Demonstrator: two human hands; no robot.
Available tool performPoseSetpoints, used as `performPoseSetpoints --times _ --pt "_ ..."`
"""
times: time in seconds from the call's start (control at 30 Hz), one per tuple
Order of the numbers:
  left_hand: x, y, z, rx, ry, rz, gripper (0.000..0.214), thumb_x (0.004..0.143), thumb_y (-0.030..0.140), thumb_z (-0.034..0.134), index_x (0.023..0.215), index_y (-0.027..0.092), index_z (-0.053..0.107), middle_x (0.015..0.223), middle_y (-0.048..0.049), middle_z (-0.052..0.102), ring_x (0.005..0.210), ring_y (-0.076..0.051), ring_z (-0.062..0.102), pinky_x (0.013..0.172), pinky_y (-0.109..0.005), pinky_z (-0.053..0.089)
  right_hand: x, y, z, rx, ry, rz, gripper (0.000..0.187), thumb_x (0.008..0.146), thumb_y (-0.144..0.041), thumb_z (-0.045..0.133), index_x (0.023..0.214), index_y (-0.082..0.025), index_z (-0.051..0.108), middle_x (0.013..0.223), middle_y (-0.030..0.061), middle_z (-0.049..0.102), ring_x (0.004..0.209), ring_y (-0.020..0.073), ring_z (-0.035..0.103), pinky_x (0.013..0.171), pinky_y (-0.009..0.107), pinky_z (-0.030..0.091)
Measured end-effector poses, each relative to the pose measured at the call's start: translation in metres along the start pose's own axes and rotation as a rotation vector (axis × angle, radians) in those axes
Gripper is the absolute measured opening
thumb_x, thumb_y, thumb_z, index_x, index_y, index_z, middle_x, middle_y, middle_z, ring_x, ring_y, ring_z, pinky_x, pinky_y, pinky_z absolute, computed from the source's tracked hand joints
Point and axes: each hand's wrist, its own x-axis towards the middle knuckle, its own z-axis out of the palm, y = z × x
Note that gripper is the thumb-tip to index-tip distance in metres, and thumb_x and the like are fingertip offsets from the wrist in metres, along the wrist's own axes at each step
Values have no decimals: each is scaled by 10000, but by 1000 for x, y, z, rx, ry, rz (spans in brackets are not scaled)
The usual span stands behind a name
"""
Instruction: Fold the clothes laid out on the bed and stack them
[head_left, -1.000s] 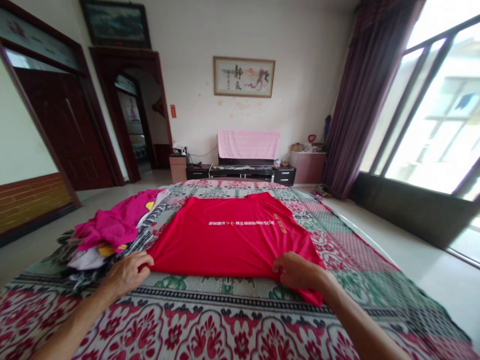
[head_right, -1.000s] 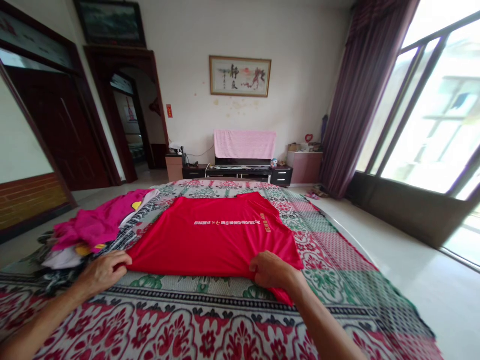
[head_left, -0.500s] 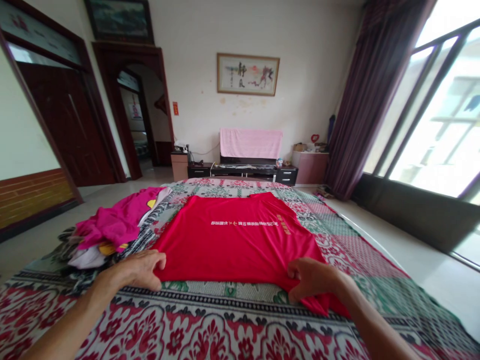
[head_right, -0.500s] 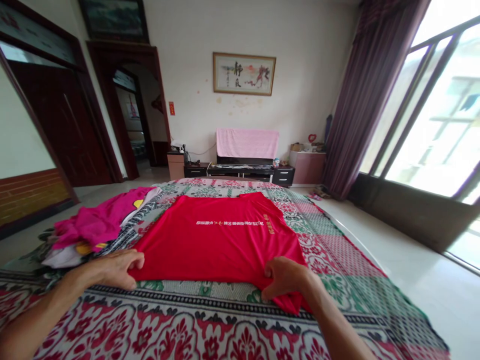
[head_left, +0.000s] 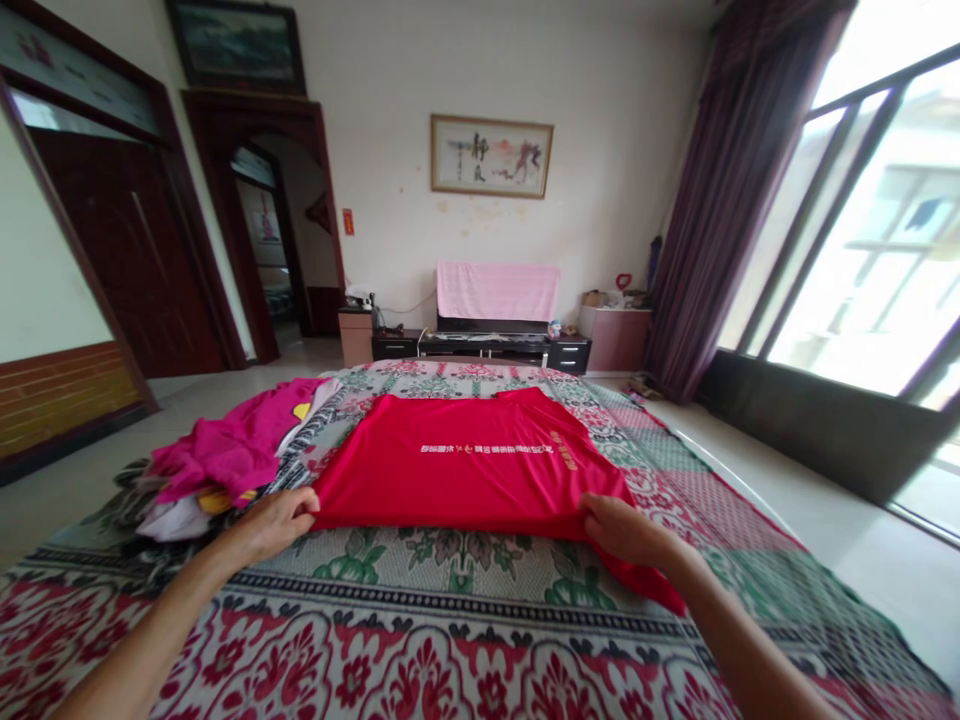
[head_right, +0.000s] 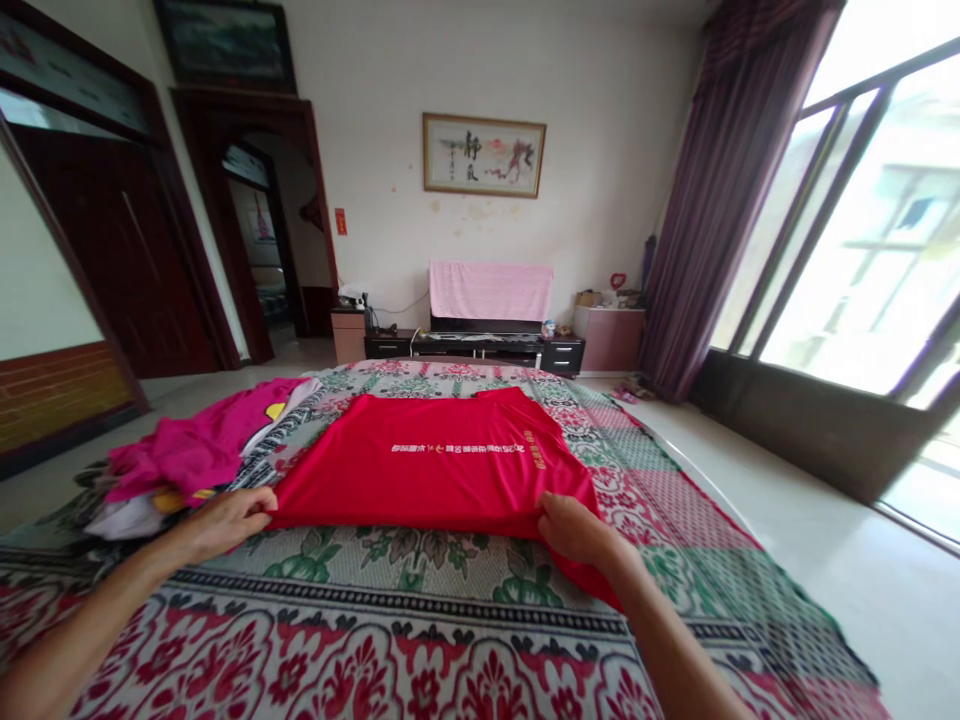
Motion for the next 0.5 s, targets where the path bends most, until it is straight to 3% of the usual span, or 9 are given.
performPoseSetpoints --times 0.13,0.23,0.3,0.4,0.5 --pt "5 -5 10 -72 83 -12 172 760 235 387 809 200 549 664 32 581 633 -135 547 616 -221 369 3 4 4 102 74 2 212 863 -251 467 941 -118 613 819 87 662 706 154 590 636 251 387" --pt "5 -3 11 -81 117 -13 221 789 260 382 884 200 572 733 17 631 677 -141 581 666 -228 400 0 10 2 99 22 -7 414 726 -368 647 1078 -151 615 970 93 679 831 190 616 680 247 413" --pt "2 -1 7 -57 98 8 246 784 281 423 948 211 594 788 13 655 723 -148 601 700 -232 411 -2 17 1 -26 -34 37 377 670 -265 670 1029 -152 651 987 104 681 865 214 621 688 255 412" --pt "-1 0 3 15 64 64 233 735 247 502 932 240 626 876 18 672 818 -160 619 756 -235 414 -3 34 -1 -191 -52 173 232 688 -116 560 878 -141 690 904 124 691 836 233 633 639 268 390" --pt "0 -5 6 91 107 75 249 696 150 489 873 236 642 927 4 673 892 -173 625 814 -243 417 -3 52 -5 -151 5 231 197 682 -86 514 766 -144 682 783 114 687 745 218 630 601 270 372"
